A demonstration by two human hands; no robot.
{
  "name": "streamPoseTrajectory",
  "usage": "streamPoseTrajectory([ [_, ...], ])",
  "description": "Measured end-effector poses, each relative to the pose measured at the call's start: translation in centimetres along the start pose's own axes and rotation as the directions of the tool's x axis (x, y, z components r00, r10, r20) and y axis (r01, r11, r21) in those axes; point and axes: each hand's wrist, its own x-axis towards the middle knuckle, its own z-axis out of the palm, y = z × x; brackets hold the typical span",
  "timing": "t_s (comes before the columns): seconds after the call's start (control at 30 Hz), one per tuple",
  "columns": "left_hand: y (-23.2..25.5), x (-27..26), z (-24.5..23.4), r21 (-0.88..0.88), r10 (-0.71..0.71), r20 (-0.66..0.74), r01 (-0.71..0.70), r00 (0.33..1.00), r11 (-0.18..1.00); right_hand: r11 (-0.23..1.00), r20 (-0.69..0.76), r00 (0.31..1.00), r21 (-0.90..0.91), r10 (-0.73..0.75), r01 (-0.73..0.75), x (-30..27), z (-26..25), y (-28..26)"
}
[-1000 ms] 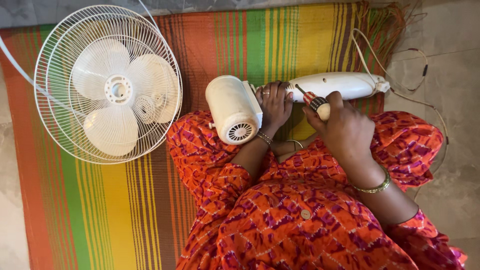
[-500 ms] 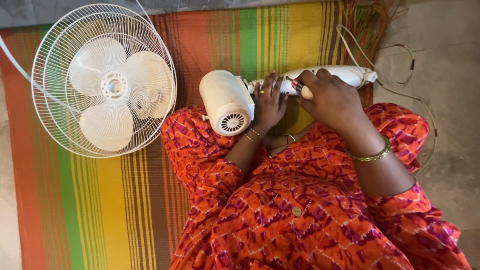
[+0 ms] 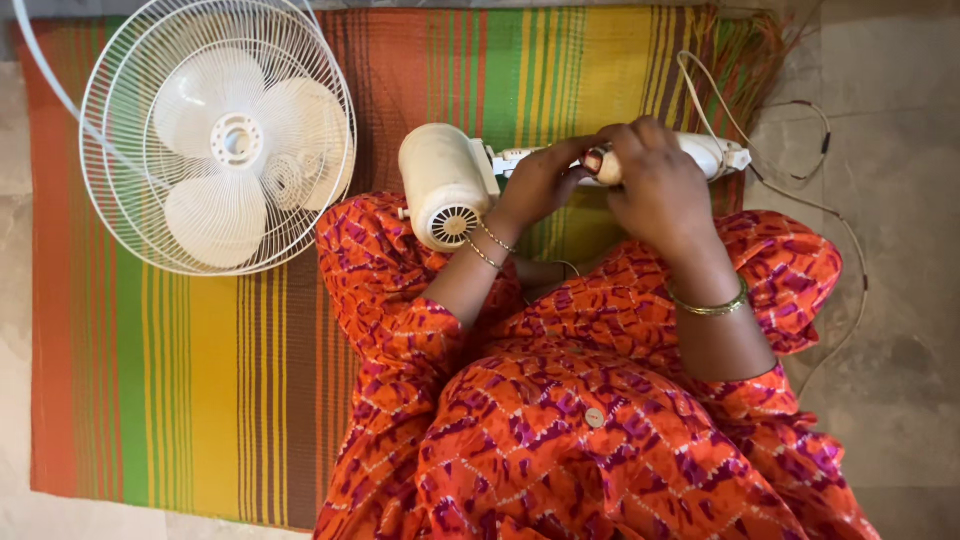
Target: The person disassembles a white pedestal fan, removing the front grill and fan blades. They then use a screwdriver to loosen screws on the fan's motor housing.
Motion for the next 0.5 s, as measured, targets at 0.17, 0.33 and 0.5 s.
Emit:
streamPoseTrajectory([
  [0.17,-0.4,2.2,-1.5,0.192,0.034,0.048,-0.043,0.998,0.980,0.905,-0.353,0.924,0.330,-0.146,0.269,0.2,2.3,2.2],
  [0.33,-0.3,4.5,-3.3,0.275,0.063,0.299,-0.149,0.952,0.950,0.492,-0.235,0.955,0.862,0.183,0.118,1.1,7.5,2.9],
  [0.5,-1.8,5.0,-4.4,0.124,0.161,0.397,-0.227,0.903,0.966,0.494,-0.213,0.977,0.847,-0.020,0.195,1.4,8.9,4.2],
])
